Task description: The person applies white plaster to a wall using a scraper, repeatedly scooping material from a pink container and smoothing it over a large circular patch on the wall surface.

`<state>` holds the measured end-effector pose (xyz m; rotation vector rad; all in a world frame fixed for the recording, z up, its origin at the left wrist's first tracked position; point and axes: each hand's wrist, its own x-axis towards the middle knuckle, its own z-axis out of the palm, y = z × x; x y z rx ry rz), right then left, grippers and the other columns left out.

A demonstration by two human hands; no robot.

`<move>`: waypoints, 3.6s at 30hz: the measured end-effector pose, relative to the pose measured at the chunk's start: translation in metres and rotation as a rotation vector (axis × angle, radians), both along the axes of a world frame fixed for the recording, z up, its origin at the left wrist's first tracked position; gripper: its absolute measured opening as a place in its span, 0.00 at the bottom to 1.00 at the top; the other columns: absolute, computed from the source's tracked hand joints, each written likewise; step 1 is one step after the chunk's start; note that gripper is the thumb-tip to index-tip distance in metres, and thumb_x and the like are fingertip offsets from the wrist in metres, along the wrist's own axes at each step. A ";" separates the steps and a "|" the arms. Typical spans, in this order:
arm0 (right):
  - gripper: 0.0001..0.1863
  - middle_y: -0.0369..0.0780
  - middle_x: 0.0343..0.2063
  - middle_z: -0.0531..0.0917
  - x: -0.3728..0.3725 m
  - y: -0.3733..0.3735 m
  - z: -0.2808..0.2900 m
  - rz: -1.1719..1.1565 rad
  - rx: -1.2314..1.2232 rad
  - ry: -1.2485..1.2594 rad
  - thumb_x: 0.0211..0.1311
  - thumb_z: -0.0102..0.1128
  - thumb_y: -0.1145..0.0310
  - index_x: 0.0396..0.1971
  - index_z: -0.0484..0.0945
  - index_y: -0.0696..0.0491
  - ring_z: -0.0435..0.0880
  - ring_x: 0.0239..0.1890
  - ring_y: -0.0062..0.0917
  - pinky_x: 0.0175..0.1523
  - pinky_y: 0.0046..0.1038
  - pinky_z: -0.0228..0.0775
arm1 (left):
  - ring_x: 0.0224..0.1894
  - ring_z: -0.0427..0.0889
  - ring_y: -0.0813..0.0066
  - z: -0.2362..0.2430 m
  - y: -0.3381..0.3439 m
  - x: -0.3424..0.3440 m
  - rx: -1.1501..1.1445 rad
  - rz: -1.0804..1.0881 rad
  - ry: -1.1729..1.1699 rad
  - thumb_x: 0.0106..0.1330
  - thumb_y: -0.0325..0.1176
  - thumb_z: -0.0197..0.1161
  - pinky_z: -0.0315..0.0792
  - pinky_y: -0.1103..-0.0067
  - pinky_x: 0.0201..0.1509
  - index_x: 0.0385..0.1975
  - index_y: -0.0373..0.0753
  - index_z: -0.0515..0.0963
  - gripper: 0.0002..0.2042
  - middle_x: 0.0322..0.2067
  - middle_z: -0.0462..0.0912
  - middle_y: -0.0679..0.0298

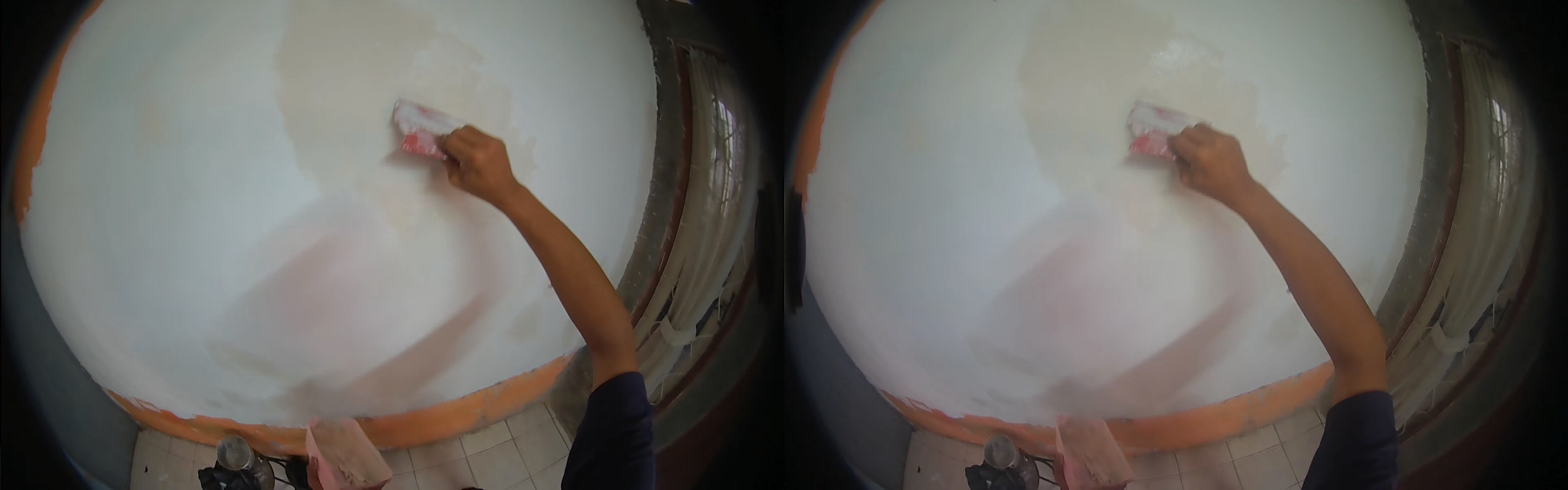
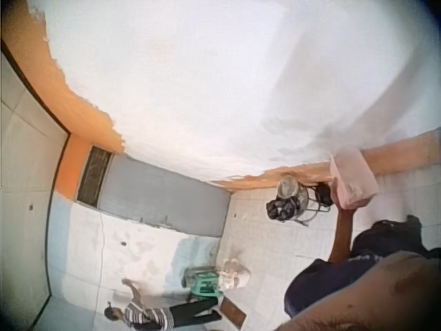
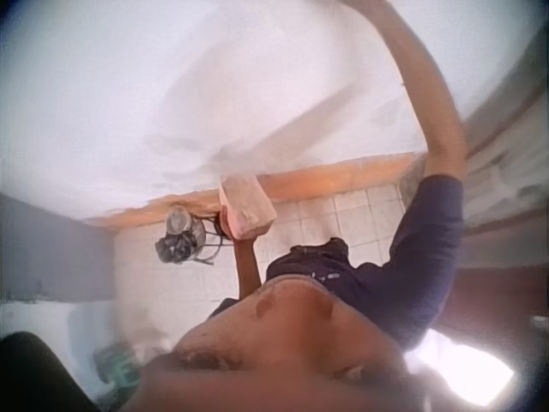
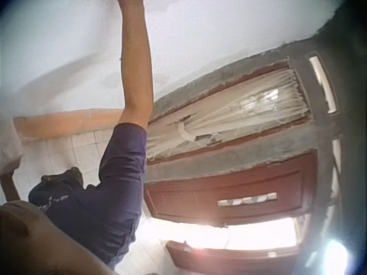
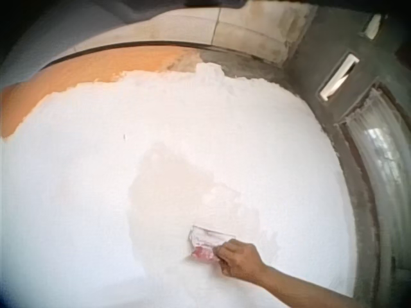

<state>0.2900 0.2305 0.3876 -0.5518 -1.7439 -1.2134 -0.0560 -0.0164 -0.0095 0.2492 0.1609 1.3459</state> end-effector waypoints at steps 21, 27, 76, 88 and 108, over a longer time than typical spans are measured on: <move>0.15 0.40 0.39 0.82 0.019 0.017 -0.061 -0.160 0.106 -0.078 0.44 0.64 0.76 0.36 0.81 0.55 0.83 0.44 0.30 0.36 0.29 0.80 | 0.65 0.66 0.46 0.018 0.000 0.020 0.009 -0.022 -0.019 0.63 0.63 0.48 0.64 0.46 0.62 0.71 0.47 0.54 0.40 0.67 0.62 0.53; 0.10 0.38 0.30 0.85 0.007 -0.043 -0.042 0.074 0.092 -0.001 0.44 0.67 0.81 0.29 0.80 0.55 0.85 0.30 0.31 0.32 0.29 0.78 | 0.65 0.66 0.46 0.022 -0.007 0.024 0.031 0.006 -0.032 0.63 0.63 0.48 0.64 0.46 0.62 0.71 0.47 0.54 0.40 0.67 0.62 0.54; 0.11 0.33 0.25 0.82 -0.098 -0.140 -0.213 0.726 -1.749 1.054 0.64 0.65 0.66 0.35 0.82 0.60 0.75 0.25 0.13 0.28 0.20 0.69 | 0.58 0.74 0.47 0.009 0.031 -0.012 -0.058 0.078 -0.054 0.66 0.54 0.50 0.74 0.52 0.57 0.69 0.38 0.56 0.36 0.62 0.68 0.49; 0.07 0.35 0.27 0.82 -0.121 -0.164 -0.196 0.494 -1.823 0.924 0.64 0.60 0.74 0.37 0.78 0.62 0.74 0.26 0.10 0.29 0.18 0.66 | 0.56 0.77 0.49 0.013 0.039 -0.003 0.046 -0.011 -0.212 0.68 0.48 0.47 0.74 0.55 0.58 0.63 0.32 0.62 0.30 0.58 0.72 0.46; 0.16 0.48 0.21 0.83 -0.148 -0.214 -0.262 -0.094 -1.328 0.456 0.58 0.62 0.76 0.47 0.76 0.61 0.85 0.20 0.33 0.26 0.27 0.74 | 0.65 0.66 0.53 0.001 0.017 0.033 -0.150 -0.090 0.005 0.72 0.53 0.46 0.62 0.59 0.69 0.69 0.34 0.53 0.34 0.65 0.64 0.50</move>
